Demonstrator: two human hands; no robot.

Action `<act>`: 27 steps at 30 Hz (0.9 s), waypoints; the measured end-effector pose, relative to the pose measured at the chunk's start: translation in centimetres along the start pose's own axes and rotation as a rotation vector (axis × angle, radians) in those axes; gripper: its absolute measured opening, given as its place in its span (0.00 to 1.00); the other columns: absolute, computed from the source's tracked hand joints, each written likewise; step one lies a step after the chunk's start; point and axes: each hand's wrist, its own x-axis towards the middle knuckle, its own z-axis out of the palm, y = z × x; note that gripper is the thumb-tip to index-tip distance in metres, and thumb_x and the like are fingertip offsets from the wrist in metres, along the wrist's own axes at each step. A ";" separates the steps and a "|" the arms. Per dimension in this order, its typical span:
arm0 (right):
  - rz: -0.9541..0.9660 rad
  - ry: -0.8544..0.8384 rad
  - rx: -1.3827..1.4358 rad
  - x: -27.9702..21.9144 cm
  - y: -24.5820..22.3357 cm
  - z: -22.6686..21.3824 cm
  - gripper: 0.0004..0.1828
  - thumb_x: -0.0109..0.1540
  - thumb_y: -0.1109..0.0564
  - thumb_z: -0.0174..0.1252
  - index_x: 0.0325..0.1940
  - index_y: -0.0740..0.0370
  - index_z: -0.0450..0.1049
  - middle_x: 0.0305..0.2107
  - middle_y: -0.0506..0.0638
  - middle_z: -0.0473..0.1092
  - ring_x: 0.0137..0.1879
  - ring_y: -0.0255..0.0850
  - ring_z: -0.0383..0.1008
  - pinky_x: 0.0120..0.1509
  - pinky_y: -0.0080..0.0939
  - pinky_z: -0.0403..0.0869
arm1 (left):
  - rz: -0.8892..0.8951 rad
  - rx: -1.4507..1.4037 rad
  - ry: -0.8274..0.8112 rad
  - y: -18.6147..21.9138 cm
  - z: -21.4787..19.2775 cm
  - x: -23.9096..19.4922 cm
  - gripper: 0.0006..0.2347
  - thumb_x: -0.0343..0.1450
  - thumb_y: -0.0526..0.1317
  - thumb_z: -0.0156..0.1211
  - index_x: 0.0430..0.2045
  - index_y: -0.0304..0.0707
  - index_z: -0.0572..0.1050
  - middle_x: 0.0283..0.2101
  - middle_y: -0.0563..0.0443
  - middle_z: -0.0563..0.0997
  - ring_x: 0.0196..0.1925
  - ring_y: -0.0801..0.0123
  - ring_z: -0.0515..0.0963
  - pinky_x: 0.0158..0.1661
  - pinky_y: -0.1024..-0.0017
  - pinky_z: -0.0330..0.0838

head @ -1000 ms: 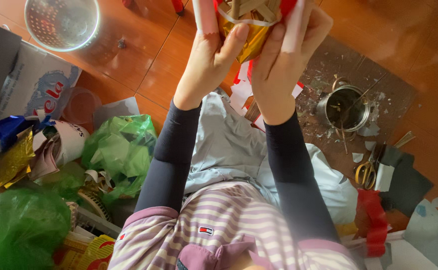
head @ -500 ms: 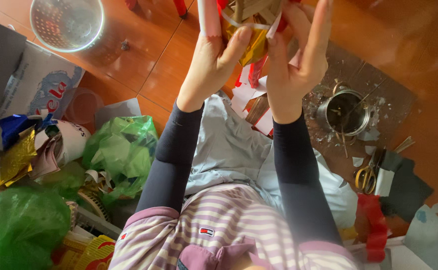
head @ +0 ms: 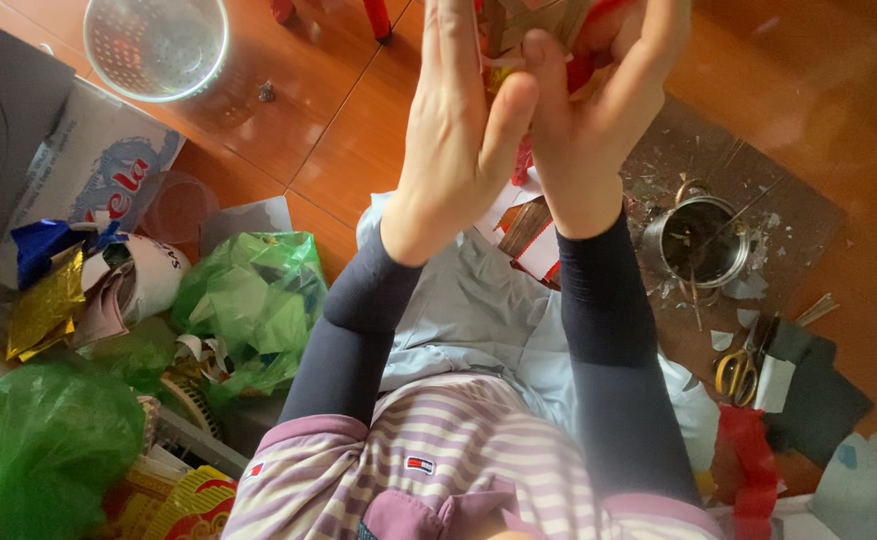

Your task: The person sits on the floor and decorates a wooden lattice structure. They wrap a gold foil sheet around the base of the structure and then repeatedly apply strips of red and white paper to the sides using a brush and adhesive from a metal container.

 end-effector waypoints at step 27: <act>-0.065 -0.058 -0.074 1.1 -2.7 -0.6 0.26 0.80 0.56 0.64 0.71 0.62 0.55 0.40 0.51 0.68 0.41 0.36 0.65 0.46 0.32 0.67 | -0.076 -0.379 -0.314 -11.5 1.4 1.3 0.06 0.86 0.35 0.51 0.46 0.28 0.71 0.41 0.48 0.74 0.43 0.65 0.75 0.50 0.67 0.74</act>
